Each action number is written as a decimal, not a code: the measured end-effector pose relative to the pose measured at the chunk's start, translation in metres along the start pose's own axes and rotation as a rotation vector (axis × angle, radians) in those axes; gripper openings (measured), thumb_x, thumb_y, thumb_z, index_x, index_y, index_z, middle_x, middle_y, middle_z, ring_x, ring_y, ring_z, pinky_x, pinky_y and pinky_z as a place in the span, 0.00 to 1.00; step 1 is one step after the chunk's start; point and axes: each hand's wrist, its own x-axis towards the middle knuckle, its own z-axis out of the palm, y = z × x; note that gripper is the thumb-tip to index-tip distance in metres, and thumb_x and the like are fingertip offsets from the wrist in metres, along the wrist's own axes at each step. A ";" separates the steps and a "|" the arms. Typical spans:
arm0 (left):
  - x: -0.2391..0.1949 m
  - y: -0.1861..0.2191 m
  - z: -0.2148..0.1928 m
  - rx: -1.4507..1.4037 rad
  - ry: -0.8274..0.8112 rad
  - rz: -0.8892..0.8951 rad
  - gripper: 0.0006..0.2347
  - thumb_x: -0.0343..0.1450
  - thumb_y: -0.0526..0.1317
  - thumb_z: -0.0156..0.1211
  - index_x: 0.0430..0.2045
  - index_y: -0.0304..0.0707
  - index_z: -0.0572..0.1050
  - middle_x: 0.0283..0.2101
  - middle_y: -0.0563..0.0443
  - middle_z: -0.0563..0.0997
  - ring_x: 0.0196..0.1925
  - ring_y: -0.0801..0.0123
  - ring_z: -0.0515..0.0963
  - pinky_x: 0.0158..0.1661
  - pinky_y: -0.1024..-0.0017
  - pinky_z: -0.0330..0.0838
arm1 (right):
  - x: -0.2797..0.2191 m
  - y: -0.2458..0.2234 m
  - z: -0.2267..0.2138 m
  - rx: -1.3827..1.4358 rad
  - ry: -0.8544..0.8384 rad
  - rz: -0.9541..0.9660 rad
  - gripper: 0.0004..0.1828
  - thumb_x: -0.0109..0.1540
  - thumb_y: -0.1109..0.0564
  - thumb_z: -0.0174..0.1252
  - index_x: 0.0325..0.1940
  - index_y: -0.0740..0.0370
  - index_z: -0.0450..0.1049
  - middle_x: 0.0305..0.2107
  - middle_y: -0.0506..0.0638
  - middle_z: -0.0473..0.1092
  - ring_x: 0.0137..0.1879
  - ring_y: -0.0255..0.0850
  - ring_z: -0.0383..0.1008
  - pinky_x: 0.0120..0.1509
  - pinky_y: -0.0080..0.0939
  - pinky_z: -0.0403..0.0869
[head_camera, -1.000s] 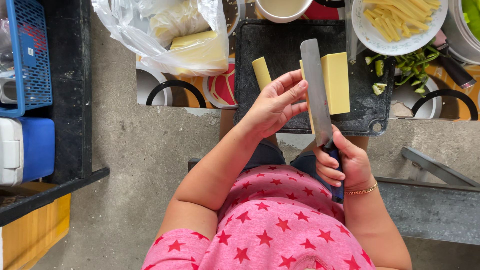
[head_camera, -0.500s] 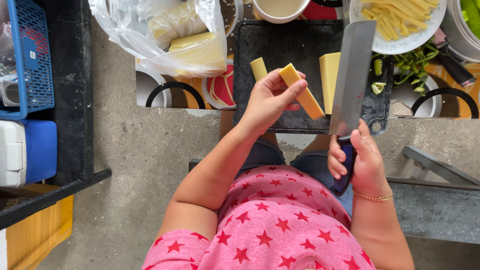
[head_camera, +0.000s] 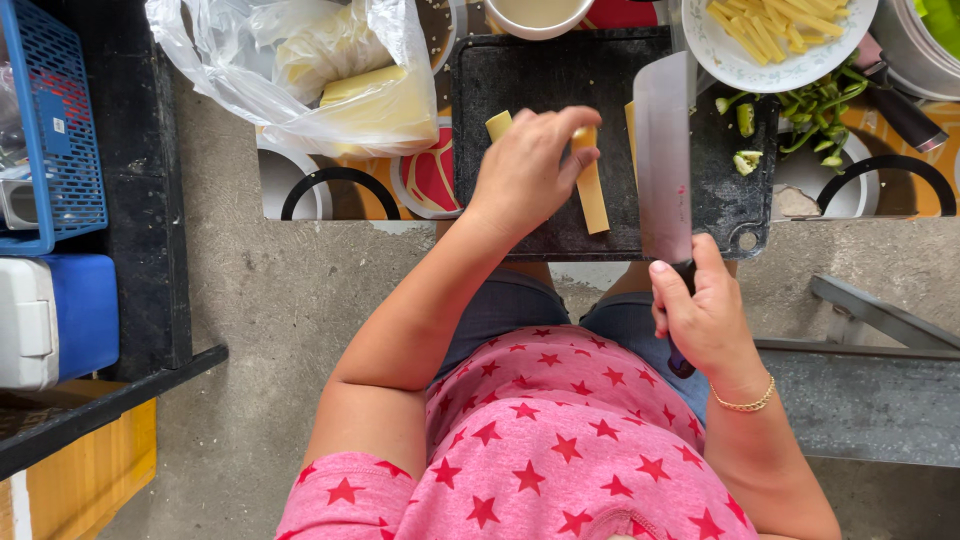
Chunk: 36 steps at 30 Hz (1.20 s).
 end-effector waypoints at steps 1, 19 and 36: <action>0.000 -0.002 -0.002 0.086 0.057 0.045 0.17 0.70 0.42 0.68 0.52 0.41 0.76 0.45 0.49 0.83 0.48 0.51 0.78 0.45 0.62 0.75 | -0.002 -0.003 0.002 -0.115 0.025 0.026 0.10 0.69 0.56 0.52 0.51 0.62 0.64 0.20 0.56 0.68 0.21 0.43 0.69 0.25 0.44 0.69; -0.035 -0.016 0.001 0.303 -0.137 0.148 0.42 0.60 0.66 0.68 0.66 0.41 0.67 0.73 0.45 0.62 0.78 0.47 0.48 0.71 0.30 0.34 | 0.013 -0.015 0.039 -0.589 0.092 -0.285 0.14 0.69 0.56 0.53 0.54 0.67 0.62 0.33 0.71 0.74 0.39 0.72 0.74 0.41 0.67 0.71; -0.037 -0.021 0.013 0.247 -0.040 0.128 0.35 0.66 0.59 0.69 0.66 0.40 0.70 0.70 0.50 0.68 0.78 0.50 0.54 0.73 0.33 0.32 | 0.000 -0.030 0.040 -0.588 0.079 -0.228 0.13 0.71 0.54 0.50 0.53 0.66 0.64 0.34 0.70 0.73 0.38 0.71 0.74 0.38 0.66 0.72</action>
